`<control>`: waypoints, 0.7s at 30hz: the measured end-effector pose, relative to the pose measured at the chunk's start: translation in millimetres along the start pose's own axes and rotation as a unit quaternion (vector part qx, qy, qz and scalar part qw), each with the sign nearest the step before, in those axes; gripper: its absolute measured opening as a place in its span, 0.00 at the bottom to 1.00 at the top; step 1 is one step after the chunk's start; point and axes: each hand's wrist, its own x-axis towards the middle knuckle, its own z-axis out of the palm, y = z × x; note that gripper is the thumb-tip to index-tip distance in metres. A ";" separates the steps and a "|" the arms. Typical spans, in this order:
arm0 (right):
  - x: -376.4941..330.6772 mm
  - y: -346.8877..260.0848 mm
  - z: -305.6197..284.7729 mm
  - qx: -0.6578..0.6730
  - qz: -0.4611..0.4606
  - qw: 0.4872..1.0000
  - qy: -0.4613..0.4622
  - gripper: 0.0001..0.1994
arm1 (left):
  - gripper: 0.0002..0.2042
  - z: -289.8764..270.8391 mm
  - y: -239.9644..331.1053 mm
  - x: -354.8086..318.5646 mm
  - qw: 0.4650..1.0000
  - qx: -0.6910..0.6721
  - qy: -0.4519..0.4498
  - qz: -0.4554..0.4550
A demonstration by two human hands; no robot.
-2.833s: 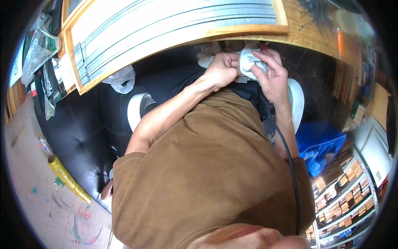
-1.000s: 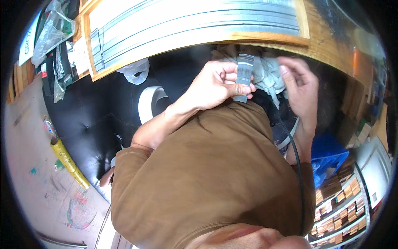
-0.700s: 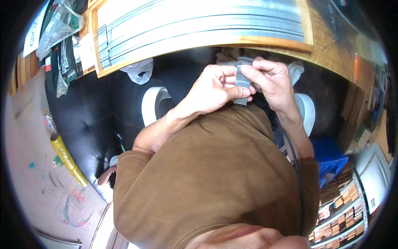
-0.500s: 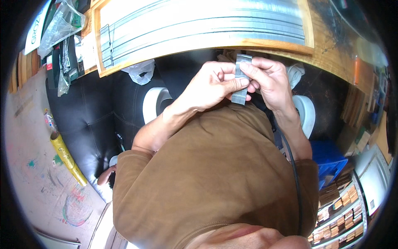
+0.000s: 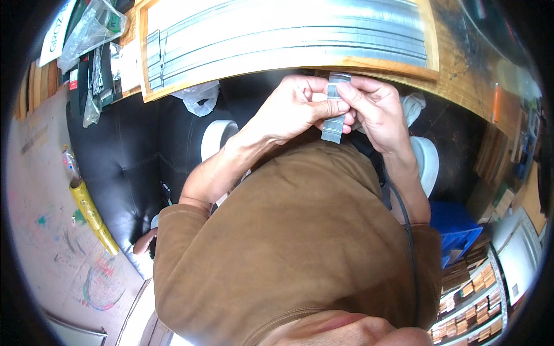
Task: The person repeatedly picks up small rectangular metal pieces from a wooden tray and aligns them by hand. They hold and adjust the pieces, occasionally stacking them, then place them back into the tray. The process is repeated multiple times with similar components.
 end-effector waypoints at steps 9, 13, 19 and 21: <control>-15.9 0.7 1.4 -0.144 -0.043 0.988 0.023 0.05 | 0.10 11.2 -22.4 -14.4 0.989 0.097 0.087 0.076; -17.8 -0.2 8.7 -0.255 -0.081 0.962 0.055 0.04 | 0.08 11.0 -33.7 -11.6 0.975 0.142 0.118 0.125; -18.8 5.2 12.5 -0.270 -0.086 0.956 0.071 0.04 | 0.10 6.5 -38.2 -10.3 0.975 0.153 0.110 0.116; -18.0 9.8 11.3 -0.227 -0.081 0.968 0.073 0.04 | 0.10 10.1 -29.1 -11.2 0.982 0.117 0.104 0.102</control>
